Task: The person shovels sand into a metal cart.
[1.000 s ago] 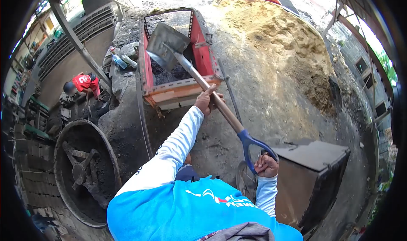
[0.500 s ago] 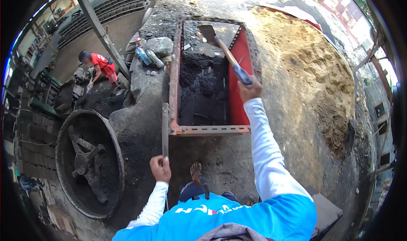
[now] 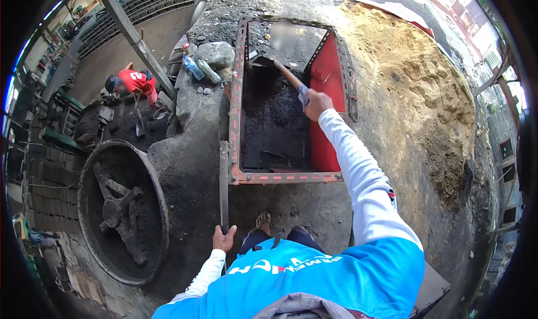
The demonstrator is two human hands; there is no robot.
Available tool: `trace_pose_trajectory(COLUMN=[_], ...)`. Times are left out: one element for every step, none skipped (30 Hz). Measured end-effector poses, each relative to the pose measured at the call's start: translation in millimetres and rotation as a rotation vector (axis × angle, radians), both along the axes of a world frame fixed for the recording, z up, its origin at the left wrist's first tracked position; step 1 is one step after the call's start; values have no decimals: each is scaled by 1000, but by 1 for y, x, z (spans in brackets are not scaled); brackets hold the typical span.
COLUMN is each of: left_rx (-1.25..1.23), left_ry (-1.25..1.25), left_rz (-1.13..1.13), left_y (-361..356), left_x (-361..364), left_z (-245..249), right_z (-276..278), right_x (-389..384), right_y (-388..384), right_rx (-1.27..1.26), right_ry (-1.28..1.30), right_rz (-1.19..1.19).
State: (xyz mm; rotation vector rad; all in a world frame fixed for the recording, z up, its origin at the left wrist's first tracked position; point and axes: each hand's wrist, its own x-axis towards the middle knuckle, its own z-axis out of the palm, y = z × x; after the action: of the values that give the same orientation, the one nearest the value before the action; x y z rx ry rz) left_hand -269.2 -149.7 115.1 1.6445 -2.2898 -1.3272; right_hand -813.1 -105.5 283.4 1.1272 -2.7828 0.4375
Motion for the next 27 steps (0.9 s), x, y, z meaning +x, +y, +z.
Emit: trace_pose_trajectory(left_rx=[65, 128, 192, 239, 289, 345, 81, -110, -102, -99, -86, -100, -109, -115, -151, -71, -34, -5, 27, 55, 85, -119, -111, -104, -48, 11, 82], left_ry=[19, 34, 46, 75, 105, 135, 120, 55, -17, -88, -115, -111, -111, -109, -102, -113, -129, -137, -157, -166, -168, -486, -498, -504, -202, 101, 459], left_rz=[20, 41, 62, 119, 175, 231, 165, 153, 201, 248, 264, 265, 260, 256, 271, 294, 280, 268, 171, 76, -9, -191, -238, -276, -235, -189, -194], left_y=[-6, -15, -21, -23, -23, -21, -23, -17, -15, -13, -12, -14, -15, -15, -13, -13, -13, -16, -22, -33, -40, -49, -59, -68, -74, -75, -68], left_x=[-4, -6, -7, -12, -25, -34, -23, -37, -45, -51, -56, -57, -55, -54, -58, -63, -62, -56, -47, -45, -46, -51, -75, -110, -140, -173, -214], left_z=[-11, -26, -35, -30, -18, -12, -73, -44, -35, -30, -20, -22, -26, -31, -28, -16, -22, -28, -26, -24, -22, -9, 33, 78, 102, 121, 141], right_z=[12, 22, 26, 29, 35, 38, 47, 66, 71, 59, 44, 28, 14, 2, -6, -2, 6, 9, 10, 16, 36, 52, 62, 73, 85, 99, 120], right_x=[-8, -15, -35, -60, -94, -117, -115, -103, -93, -84, -74, -62, -50, -41, -35, -32, -30, -29, -34, -44, -49, -47, -53, -61, -64, -63, -59], right_y=[-4, -9, -15, -18, -13, -6, -5, -8, -13, -15, -17, -16, -14, -10, -1, 9, 18, 24, 33, 38, 39, 45, 52, 54, 61, 70, 79], right_rx=[-106, -213, -333, -451, -391, -324, -379, -428, -476, -315, -165, -16, 40, 97, 144, 211, 272, 324, 382, 342, 183, 28, -8, -48, -152, -254, -212], right_ry=[2, -2, 8, 19, 99, 180, 123, 65, 5, 16, 32, 39, -30, -97, -140, -184, -231, -271, -173, -94, -62, -40, 6, 59, 104, 150, 206], right_rz=[-67, -134, -167, -206, -155, -101, -145, -186, -224, -146, -69, 1, 23, 46, 129, 169, 208, 248, 299, 231, 181, 123, 90, 64, 41, 19, -4])
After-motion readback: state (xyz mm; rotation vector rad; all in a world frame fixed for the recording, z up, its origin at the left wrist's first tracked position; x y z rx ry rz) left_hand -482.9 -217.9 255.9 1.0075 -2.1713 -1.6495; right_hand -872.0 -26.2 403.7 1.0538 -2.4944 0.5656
